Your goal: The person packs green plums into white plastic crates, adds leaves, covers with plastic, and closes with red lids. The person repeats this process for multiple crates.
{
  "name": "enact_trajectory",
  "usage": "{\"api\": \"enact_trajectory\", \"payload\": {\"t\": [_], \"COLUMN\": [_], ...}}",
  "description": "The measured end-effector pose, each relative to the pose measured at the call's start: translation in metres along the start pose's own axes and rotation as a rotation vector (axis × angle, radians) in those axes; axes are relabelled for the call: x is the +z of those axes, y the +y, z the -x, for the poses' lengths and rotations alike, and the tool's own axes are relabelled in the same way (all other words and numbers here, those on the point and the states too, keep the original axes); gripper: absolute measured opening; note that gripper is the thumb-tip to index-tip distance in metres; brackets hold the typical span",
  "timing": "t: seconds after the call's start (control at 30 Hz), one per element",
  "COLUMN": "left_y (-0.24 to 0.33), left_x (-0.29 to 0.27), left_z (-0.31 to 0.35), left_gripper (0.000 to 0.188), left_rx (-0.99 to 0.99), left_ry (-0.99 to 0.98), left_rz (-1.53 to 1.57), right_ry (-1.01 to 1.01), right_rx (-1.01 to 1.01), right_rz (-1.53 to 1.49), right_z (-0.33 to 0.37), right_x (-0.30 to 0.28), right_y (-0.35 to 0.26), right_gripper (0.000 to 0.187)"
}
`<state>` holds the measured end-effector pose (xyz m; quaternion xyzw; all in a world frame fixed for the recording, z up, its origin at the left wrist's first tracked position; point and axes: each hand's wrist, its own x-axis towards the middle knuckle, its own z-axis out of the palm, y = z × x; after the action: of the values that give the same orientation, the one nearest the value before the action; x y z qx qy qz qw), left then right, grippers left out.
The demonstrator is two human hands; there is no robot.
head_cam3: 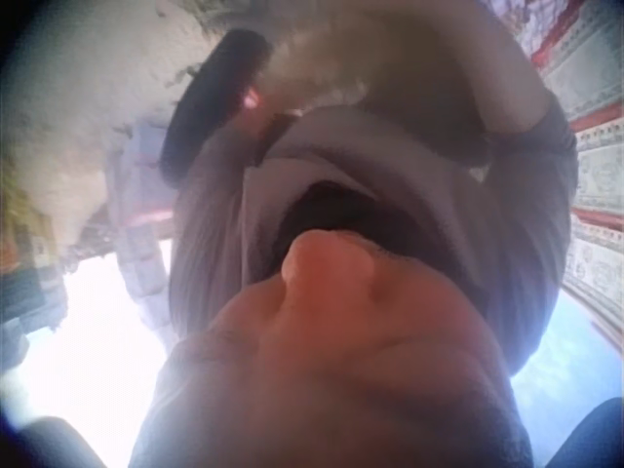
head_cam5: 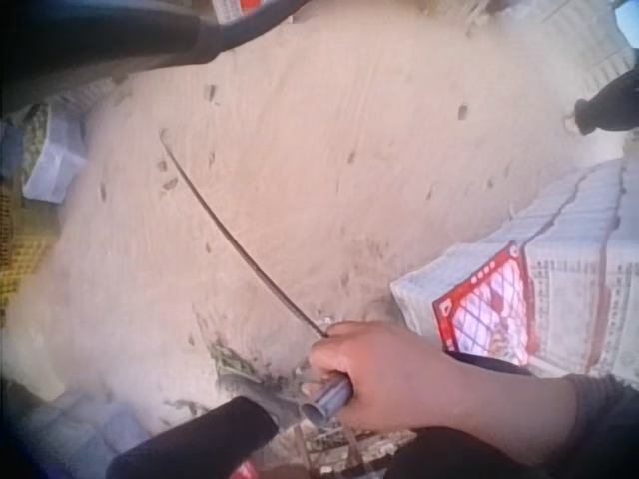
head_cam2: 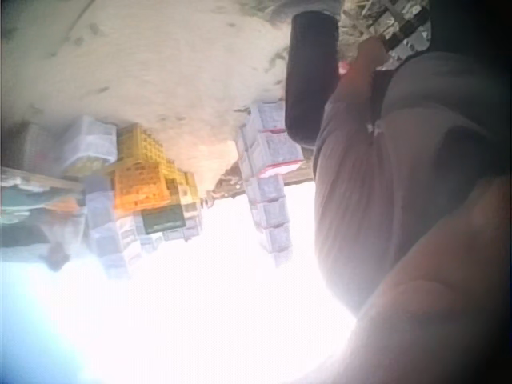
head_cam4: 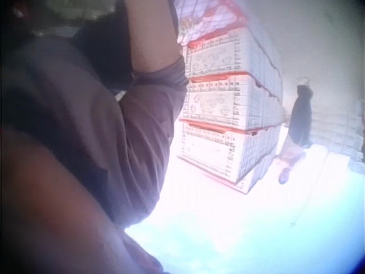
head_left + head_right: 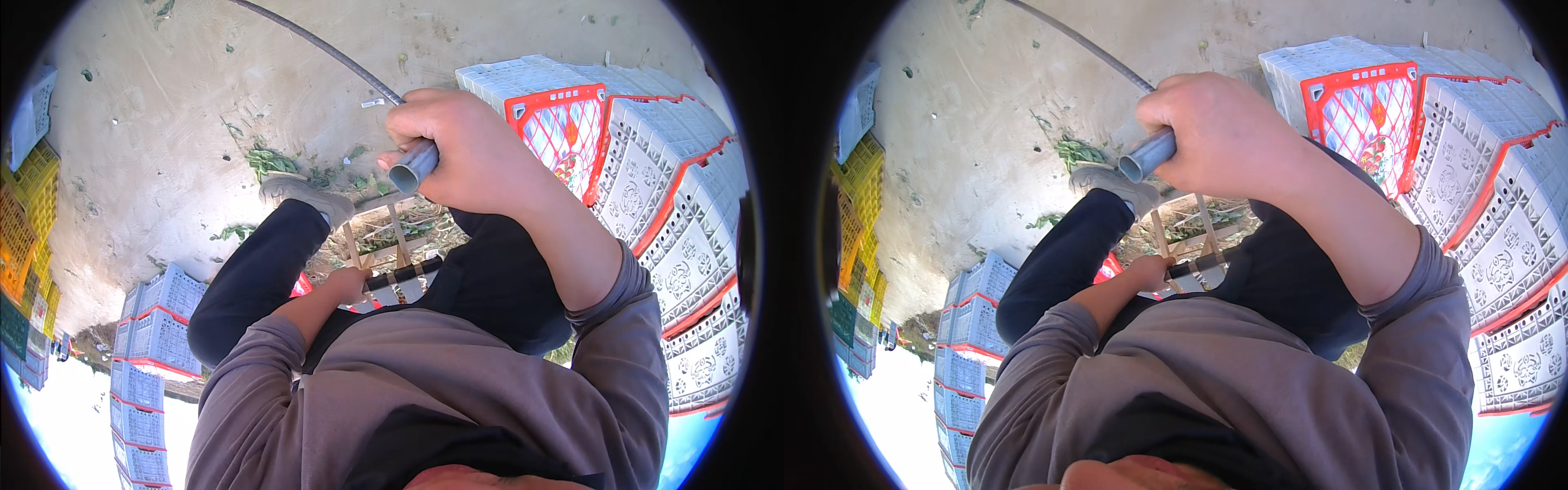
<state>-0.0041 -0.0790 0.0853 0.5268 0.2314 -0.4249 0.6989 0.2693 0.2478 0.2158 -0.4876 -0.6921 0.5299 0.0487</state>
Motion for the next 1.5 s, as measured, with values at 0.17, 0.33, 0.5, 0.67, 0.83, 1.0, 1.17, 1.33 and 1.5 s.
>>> {"api": "enact_trajectory", "payload": {"t": [0.17, 0.33, 0.5, 0.67, 0.83, 1.0, 1.17, 1.33, 1.5], "left_y": [-0.033, -0.077, -0.043, 0.013, 0.034, 0.022, -0.066, -0.158, -0.175], "left_x": [0.015, -0.001, -0.020, -0.020, -0.064, -0.142, -0.243, -0.349, -0.497], "left_z": [-0.042, -0.088, -0.072, 0.002, 0.112, 0.166, 0.170, 0.158, 0.154], "left_gripper": [0.051, 0.051, 0.055, 0.062, 0.056, 0.049, 0.045, 0.039, 0.044], "left_rx": [0.083, 0.070, -0.011, 0.015, 0.226, 0.161, -0.172, -0.272, -0.479], "left_ry": [0.044, -0.017, 0.051, 0.143, 1.274, 1.111, 1.105, 1.027, 0.941], "left_rz": [-0.152, -0.354, -0.439, -0.331, 0.041, -0.063, -0.115, -0.084, -0.247], "right_ry": [0.084, 0.173, 0.457, 0.689, 0.714, 0.423, 0.445, 0.873, 0.678], "right_rx": [-0.007, -0.080, 0.035, 0.120, 0.047, 0.221, 0.287, 0.517, 0.821], "right_rz": [0.082, 0.058, -0.151, -0.410, 0.651, 1.022, 0.970, 0.647, -0.057], "right_z": [0.007, 0.016, 0.029, 0.085, 0.139, 0.121, 0.026, -0.077, -0.159], "right_x": [-0.005, 0.005, 0.010, 0.010, -0.010, -0.031, -0.086, -0.160, -0.230], "right_y": [-0.013, -0.030, -0.032, -0.001, 0.013, 0.054, 0.117, 0.172, 0.235], "right_gripper": [0.017, 0.023, 0.040, 0.044, 0.018, 0.015, 0.036, 0.043, 0.042]}}
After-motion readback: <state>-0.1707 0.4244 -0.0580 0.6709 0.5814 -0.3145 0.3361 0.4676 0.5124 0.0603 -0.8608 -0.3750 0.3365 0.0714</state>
